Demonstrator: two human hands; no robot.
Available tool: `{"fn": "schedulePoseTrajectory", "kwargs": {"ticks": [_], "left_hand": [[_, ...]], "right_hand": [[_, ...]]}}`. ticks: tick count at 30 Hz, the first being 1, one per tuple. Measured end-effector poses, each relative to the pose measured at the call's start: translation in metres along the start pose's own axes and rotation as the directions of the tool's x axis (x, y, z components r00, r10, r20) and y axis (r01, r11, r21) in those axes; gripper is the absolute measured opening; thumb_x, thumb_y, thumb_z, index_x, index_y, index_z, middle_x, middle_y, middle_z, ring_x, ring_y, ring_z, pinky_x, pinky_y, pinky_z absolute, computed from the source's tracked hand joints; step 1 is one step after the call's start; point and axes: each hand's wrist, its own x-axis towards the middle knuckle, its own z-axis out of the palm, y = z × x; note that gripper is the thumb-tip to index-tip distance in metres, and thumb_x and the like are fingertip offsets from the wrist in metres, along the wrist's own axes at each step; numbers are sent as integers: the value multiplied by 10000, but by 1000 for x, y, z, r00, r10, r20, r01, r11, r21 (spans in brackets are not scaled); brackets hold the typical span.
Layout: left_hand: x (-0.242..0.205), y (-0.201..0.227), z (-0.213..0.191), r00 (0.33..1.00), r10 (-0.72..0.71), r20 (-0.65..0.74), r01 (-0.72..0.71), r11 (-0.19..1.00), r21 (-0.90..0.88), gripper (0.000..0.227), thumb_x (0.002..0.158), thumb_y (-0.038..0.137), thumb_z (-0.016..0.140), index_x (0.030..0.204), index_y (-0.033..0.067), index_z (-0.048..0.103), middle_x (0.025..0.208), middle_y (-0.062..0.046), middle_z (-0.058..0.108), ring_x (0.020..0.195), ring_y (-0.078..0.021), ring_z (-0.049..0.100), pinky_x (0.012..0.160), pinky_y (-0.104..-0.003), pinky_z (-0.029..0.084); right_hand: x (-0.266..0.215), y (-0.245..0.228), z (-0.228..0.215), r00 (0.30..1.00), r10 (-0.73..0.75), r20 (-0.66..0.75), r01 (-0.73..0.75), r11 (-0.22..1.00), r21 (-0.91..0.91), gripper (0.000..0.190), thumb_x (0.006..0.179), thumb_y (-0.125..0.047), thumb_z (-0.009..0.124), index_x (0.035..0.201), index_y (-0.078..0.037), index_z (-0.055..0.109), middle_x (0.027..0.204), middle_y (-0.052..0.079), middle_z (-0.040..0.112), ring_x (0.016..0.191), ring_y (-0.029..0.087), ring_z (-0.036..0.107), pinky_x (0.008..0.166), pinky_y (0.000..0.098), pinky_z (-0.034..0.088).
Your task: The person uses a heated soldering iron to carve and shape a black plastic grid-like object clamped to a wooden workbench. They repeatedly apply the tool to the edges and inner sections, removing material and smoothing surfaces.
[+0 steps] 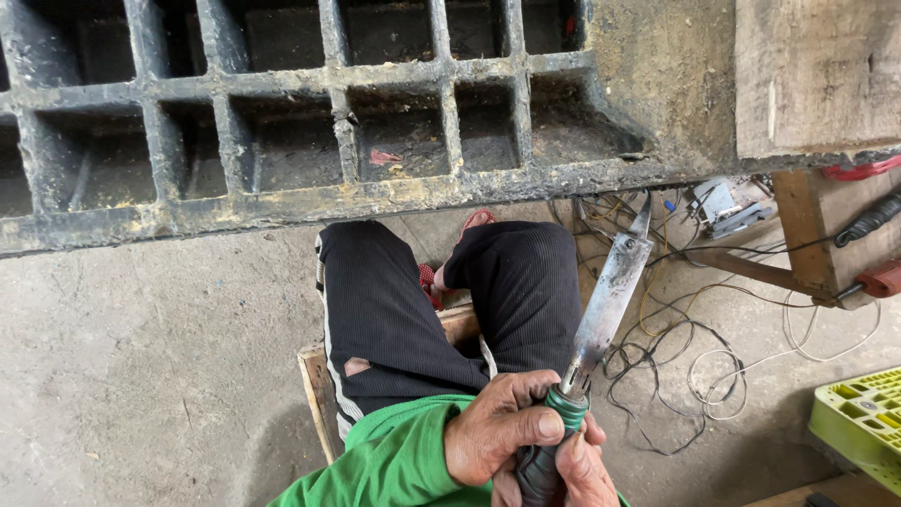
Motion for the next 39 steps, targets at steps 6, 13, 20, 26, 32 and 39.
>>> {"fn": "schedulePoseTrajectory", "kwargs": {"ticks": [6, 13, 20, 26, 32, 39], "left_hand": [[-2, 22, -2, 998, 18, -68, 3, 955, 297, 516, 1040, 397, 688, 1262, -67, 645, 1190, -143, 728, 1094, -170, 701, 1004, -307, 566], [8, 2, 17, 944, 90, -317, 53, 908, 415, 534, 1010, 465, 601, 1287, 11, 644, 1010, -53, 704, 688, -103, 616, 481, -216, 472], [8, -24, 29, 951, 172, -259, -12, 853, 521, 537, 1096, 500, 527, 1326, 27, 635, 1009, -46, 686, 630, -70, 560, 465, -211, 438], [10, -18, 36, 943, 164, -291, 18, 846, 533, 524, 1075, 493, 518, 1305, 39, 639, 1006, -55, 697, 595, -78, 569, 434, -218, 450], [12, -12, 39, 943, 123, -308, 46, 871, 489, 522, 1059, 507, 515, 1290, 54, 633, 990, -61, 697, 594, -89, 590, 426, -224, 467], [4, -3, 51, 937, 157, -312, 31, 852, 523, 562, 1054, 531, 530, 1219, 11, 668, 1003, -65, 704, 767, -101, 626, 602, -234, 523]], "right_hand": [[14, 11, -3, 979, -8, 204, 3, 1000, 24, 270, 988, -479, 541, 1195, -413, 379, 911, 166, 652, 708, 379, 727, 543, 471, 632], [15, -5, -23, 959, -279, -46, 200, 785, -586, 586, 1032, -531, 455, 1241, 7, 559, 766, 159, 664, 505, 218, 627, 445, 300, 486], [-3, -11, -37, 918, -394, -43, 243, 645, -725, 648, 991, -543, 464, 1290, 24, 559, 839, 115, 689, 555, 152, 630, 459, 262, 487], [-2, -18, -30, 915, -402, -24, 229, 567, -792, 668, 988, -554, 444, 1312, 16, 575, 934, 101, 700, 710, 139, 653, 574, 265, 519], [-2, -19, -27, 923, -380, -63, 184, 577, -796, 649, 1001, -540, 441, 1310, 14, 576, 923, 104, 695, 735, 153, 637, 635, 275, 509], [-14, -19, -24, 980, -167, -109, 99, 884, -456, 648, 1063, -489, 504, 1449, 28, 564, 953, 205, 697, 615, 225, 656, 521, 323, 522]]}}
